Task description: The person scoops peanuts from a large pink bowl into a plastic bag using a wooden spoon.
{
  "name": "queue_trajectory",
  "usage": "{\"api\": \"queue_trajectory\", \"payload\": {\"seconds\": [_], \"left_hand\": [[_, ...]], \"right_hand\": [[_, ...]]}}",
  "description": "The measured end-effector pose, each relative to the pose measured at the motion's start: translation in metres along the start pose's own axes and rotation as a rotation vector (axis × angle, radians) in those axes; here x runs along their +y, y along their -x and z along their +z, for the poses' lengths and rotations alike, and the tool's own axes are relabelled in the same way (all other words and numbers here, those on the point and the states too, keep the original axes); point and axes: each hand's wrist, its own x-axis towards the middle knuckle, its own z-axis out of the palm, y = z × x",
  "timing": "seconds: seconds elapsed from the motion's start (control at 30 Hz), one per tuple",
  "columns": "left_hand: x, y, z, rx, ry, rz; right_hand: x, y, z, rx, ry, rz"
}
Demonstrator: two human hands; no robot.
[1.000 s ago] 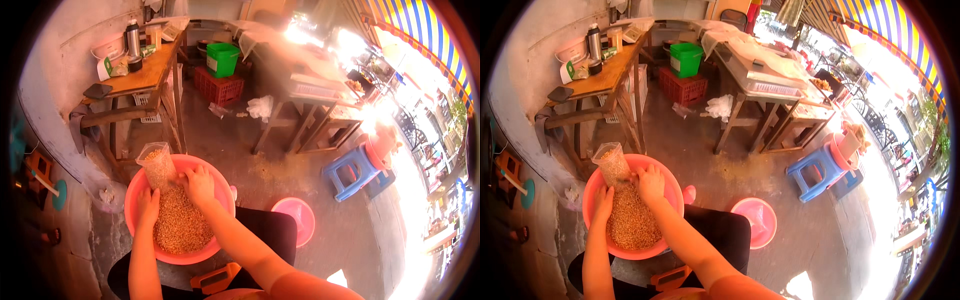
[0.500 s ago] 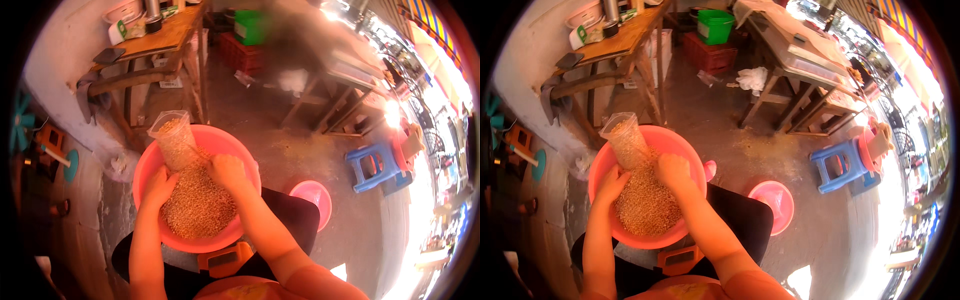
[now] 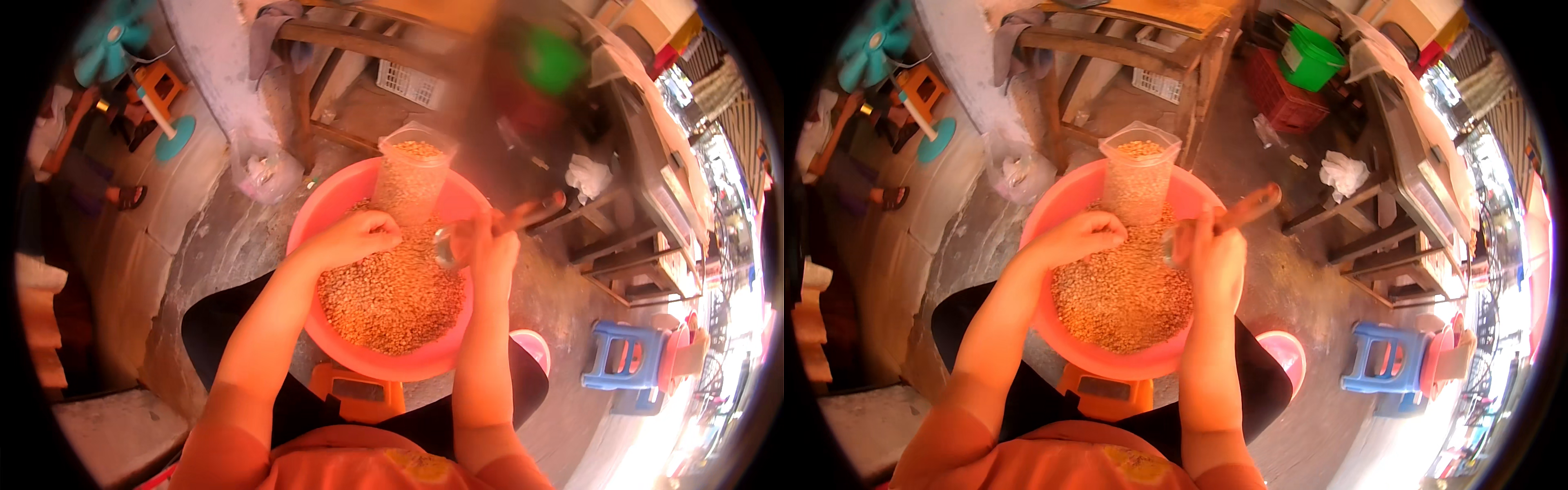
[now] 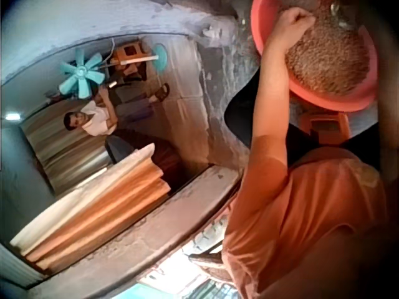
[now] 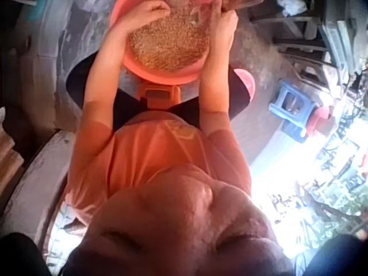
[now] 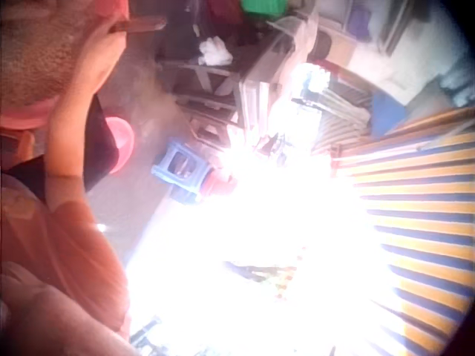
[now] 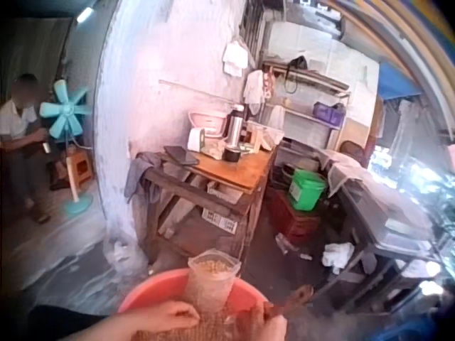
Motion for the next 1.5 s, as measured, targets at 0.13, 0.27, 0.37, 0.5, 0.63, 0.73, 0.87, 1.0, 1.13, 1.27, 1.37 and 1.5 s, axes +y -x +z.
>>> {"api": "queue_trajectory", "payload": {"seconds": [0.13,0.27,0.37,0.5,0.63,0.73,0.87,1.0,1.13,1.27,1.37,1.5], "left_hand": [[-0.022,-0.006,-0.001,0.237,-0.223,0.056],[-0.015,0.006,-0.001,0.181,-0.523,0.01],[-0.006,0.008,0.001,0.055,-0.493,-0.069],[-0.006,0.009,0.002,-0.067,-0.42,-0.064],[-0.013,0.008,0.002,-0.099,-0.4,0.005],[-0.022,0.008,0.009,-0.083,-0.283,0.128],[0.01,0.012,0.028,-0.012,-0.455,0.217],[0.014,0.011,0.031,0.002,-0.405,0.404],[0.017,0.008,0.035,0.113,-0.207,0.578],[0.011,0.003,0.023,0.326,-0.086,0.593],[0.006,0.002,0.016,0.365,-0.119,0.436],[-0.002,-0.004,0.02,0.392,-0.134,0.221]], "right_hand": [[0.008,-0.002,0.002,0.037,0.325,-0.155],[-0.007,0.005,0.011,-0.236,0.602,-0.105],[0.003,0.006,0.018,-0.276,0.455,-0.112],[0.008,0.005,0.02,-0.353,0.167,0.028],[0.009,0.003,0.025,-0.415,-0.083,0.051],[0.004,0.003,0.03,-0.431,-0.122,0.093],[0.012,0.004,0.045,-0.31,-0.182,0.113],[0.004,0.003,0.049,-0.242,-0.387,0.291],[0.009,-0.003,0.037,-0.151,-0.538,0.276],[0.003,-0.002,0.027,-0.042,-0.527,0.052],[-0.011,0.009,0.019,0.009,-0.312,-0.087],[0.006,-0.001,0.014,0.142,-0.158,-0.19]]}}
